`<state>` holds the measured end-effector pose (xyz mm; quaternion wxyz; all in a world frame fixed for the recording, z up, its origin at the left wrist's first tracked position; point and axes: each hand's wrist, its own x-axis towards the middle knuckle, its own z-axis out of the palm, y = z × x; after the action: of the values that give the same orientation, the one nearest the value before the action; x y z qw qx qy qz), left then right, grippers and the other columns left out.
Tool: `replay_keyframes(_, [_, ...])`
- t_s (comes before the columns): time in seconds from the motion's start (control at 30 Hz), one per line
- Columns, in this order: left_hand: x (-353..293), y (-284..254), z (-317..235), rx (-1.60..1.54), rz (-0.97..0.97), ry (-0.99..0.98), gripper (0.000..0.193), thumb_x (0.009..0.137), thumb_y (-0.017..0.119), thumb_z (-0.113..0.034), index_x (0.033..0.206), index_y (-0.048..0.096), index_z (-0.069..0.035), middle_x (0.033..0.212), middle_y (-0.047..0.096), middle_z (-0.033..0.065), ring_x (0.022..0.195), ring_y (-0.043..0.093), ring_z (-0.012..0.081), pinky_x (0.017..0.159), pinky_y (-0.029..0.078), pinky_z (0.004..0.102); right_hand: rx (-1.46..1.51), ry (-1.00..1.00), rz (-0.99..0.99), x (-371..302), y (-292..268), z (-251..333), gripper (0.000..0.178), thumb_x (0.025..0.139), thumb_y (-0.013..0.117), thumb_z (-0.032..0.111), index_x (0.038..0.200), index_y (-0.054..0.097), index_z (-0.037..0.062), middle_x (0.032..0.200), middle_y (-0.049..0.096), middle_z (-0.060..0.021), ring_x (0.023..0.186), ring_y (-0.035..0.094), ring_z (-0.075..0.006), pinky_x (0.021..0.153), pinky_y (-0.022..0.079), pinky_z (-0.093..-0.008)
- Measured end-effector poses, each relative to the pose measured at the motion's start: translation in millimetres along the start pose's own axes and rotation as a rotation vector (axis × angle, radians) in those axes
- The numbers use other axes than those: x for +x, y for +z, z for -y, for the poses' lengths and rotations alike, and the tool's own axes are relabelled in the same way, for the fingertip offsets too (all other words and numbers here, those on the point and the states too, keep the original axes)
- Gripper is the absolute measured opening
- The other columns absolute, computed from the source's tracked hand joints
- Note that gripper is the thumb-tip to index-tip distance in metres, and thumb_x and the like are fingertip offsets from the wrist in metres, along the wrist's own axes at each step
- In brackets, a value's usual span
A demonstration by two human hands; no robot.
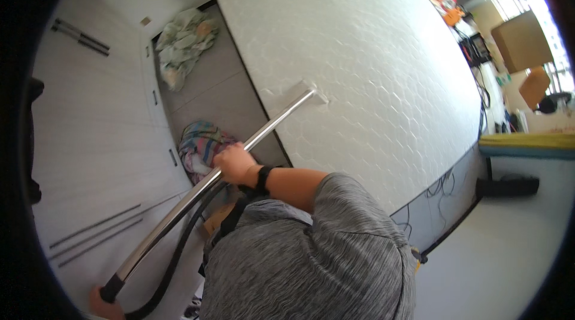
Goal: The person uses a vacuum cleaner with a long wand attachment to clean the surface of a white mattress. They move the wand back and forth across the mattress, covering different areas systematically.
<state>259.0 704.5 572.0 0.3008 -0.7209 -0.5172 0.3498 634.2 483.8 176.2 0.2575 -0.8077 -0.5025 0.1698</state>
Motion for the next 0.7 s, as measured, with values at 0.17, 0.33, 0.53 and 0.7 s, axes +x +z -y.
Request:
replay_keyframes(0.17, [52.3, -30.9, -163.0, -0.576, -0.607, 0.613, 0.04, 0.058, 0.068, 0.006, 0.097, 0.06, -0.002, 0.095, 0.061, 0.0158, 0.09, 0.055, 0.0392, 0.084, 0.042, 0.0456, -0.181, 0.295, -0.132, -38.4, -37.5, -148.7, 0.022, 0.071, 0.073, 0.025, 0.087, 0.065, 0.0113, 0.092, 0.064, -0.0102, 0.096, 0.059, -0.031, 0.088, 0.046, -0.0439])
replay_keyframes(0.33, [32.2, -76.7, -336.9, -0.684, -0.515, 0.893, 0.027, 0.066, 0.068, 0.001, 0.092, 0.059, -0.004, 0.086, 0.062, 0.0139, 0.086, 0.058, 0.0366, 0.079, 0.042, 0.0456, -0.443, 0.749, -0.246, -105.7, -78.8, -282.1, 0.028, 0.076, 0.073, 0.03, 0.094, 0.064, 0.01, 0.099, 0.063, -0.0117, 0.102, 0.06, -0.0292, 0.083, 0.05, -0.0429])
replay_keyframes(0.53, [-51.8, -126.4, -480.9, -0.881, -0.503, 1.412, 0.005, 0.08, 0.056, -0.009, 0.083, 0.058, -0.005, 0.07, 0.065, 0.011, 0.068, 0.065, 0.0282, 0.072, 0.046, 0.0393, -0.329, 1.054, -0.025, -207.1, -124.6, -344.0, 0.086, 0.074, 0.08, 0.04, 0.143, 0.041, 0.0081, 0.151, 0.037, -0.0188, 0.141, 0.034, -0.0301, 0.114, 0.034, -0.0396])
replay_keyframes(0.7, [-24.8, -91.5, -482.4, -1.033, -0.102, 1.418, 0.019, 0.073, 0.059, -0.006, 0.092, 0.057, -0.004, 0.069, 0.064, 0.0177, 0.071, 0.064, 0.0395, 0.067, 0.047, 0.0491, -0.579, 0.797, 0.281, -214.7, -108.0, -375.9, 0.076, 0.074, 0.079, 0.022, 0.134, 0.043, -0.0066, 0.138, 0.047, -0.0175, 0.133, 0.038, -0.0376, 0.116, 0.028, -0.0436])
